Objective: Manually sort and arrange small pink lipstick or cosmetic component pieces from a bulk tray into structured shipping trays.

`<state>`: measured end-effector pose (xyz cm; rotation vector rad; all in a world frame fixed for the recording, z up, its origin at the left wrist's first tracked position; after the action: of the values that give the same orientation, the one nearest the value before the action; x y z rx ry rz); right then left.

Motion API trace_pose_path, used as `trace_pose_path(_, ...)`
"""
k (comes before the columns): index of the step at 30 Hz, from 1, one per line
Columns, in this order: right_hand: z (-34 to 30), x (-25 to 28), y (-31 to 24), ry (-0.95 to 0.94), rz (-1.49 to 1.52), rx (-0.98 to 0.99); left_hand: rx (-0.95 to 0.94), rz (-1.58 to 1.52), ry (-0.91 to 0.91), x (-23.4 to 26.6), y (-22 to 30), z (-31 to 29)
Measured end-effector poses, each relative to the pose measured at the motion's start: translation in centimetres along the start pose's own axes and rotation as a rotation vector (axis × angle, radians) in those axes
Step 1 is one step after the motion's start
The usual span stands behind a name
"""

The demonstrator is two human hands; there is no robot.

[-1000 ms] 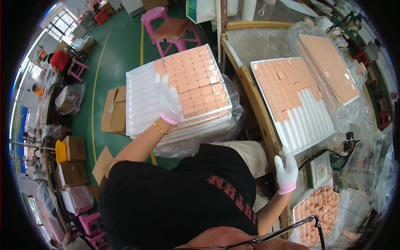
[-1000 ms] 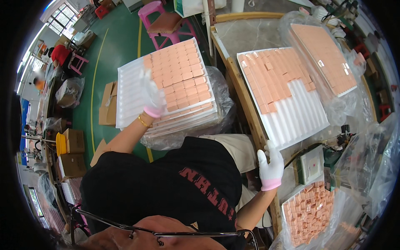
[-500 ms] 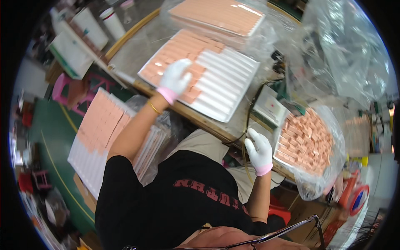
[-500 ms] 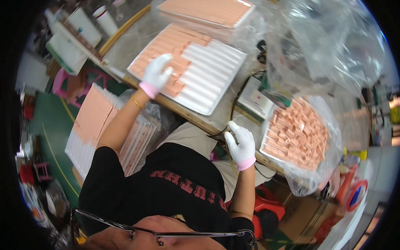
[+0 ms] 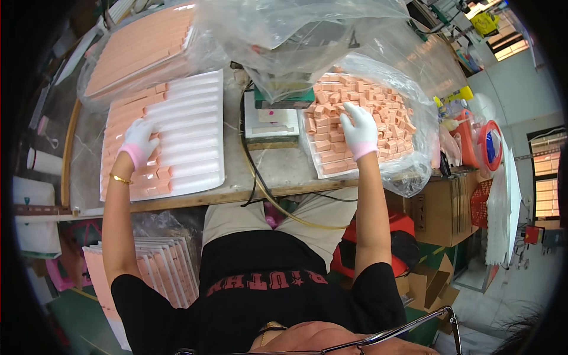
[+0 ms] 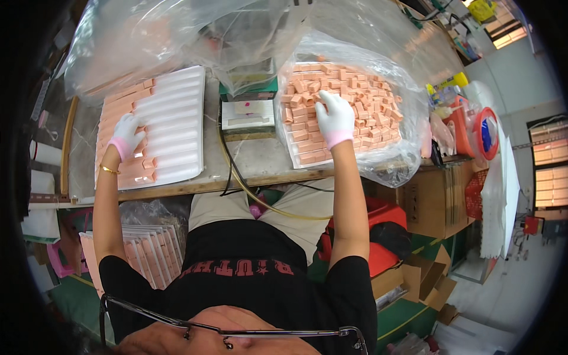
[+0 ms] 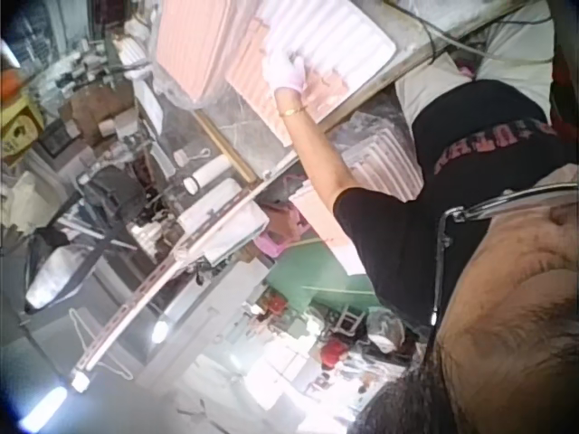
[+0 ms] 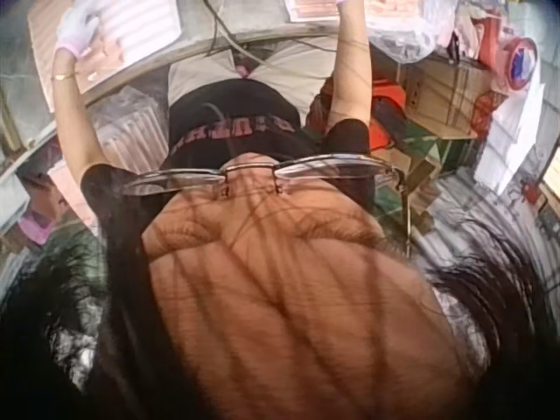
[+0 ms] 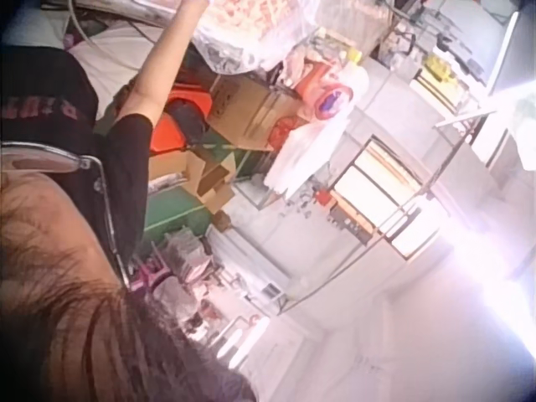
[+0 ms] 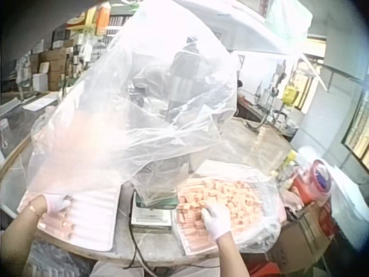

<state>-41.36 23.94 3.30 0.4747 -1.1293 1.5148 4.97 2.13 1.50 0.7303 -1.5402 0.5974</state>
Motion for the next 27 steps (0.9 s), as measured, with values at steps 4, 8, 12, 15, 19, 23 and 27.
trace_pose_path(4,2.0,-1.4,-1.8,-0.042,-0.181,0.237,0.029,-0.060,0.114,1.4,1.2,0.6)
trace_pose_path(8,3.9,-2.6,-3.9,-0.139,-0.380,0.112,0.032,0.017,0.092,1.9,1.2,0.3)
trace_pose_path(12,5.2,-4.6,-5.7,-0.499,-0.689,-0.092,-0.014,-0.310,0.452,2.2,4.0,0.6)
trace_pose_path(15,4.5,-4.8,-4.4,-0.571,-0.663,-0.170,0.040,-0.696,0.274,0.8,10.8,2.6)
trace_pose_path(19,3.0,-3.9,-3.2,-0.431,-0.544,-0.101,0.114,-1.619,-0.102,-2.1,17.1,4.0)
trace_pose_path(23,1.1,-4.0,-5.0,-0.152,0.712,-0.178,-0.002,-1.492,-0.095,-2.9,19.4,5.2)
trace_pose_path(27,-0.8,-5.9,-11.6,-0.335,1.215,-0.368,-0.119,-1.574,-0.129,-1.4,21.4,4.9)
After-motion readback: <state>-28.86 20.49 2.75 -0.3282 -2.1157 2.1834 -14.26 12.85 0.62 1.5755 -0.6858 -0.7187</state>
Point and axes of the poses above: each hand's wrist, its own z-axis towards the middle knuckle, its own x-axis out of the back of the hand, y = z × x, the point moved 5 cm from there along z, towards the middle knuckle, and after that the axes turned 5 degrees about -y, right-handed, at the moved point
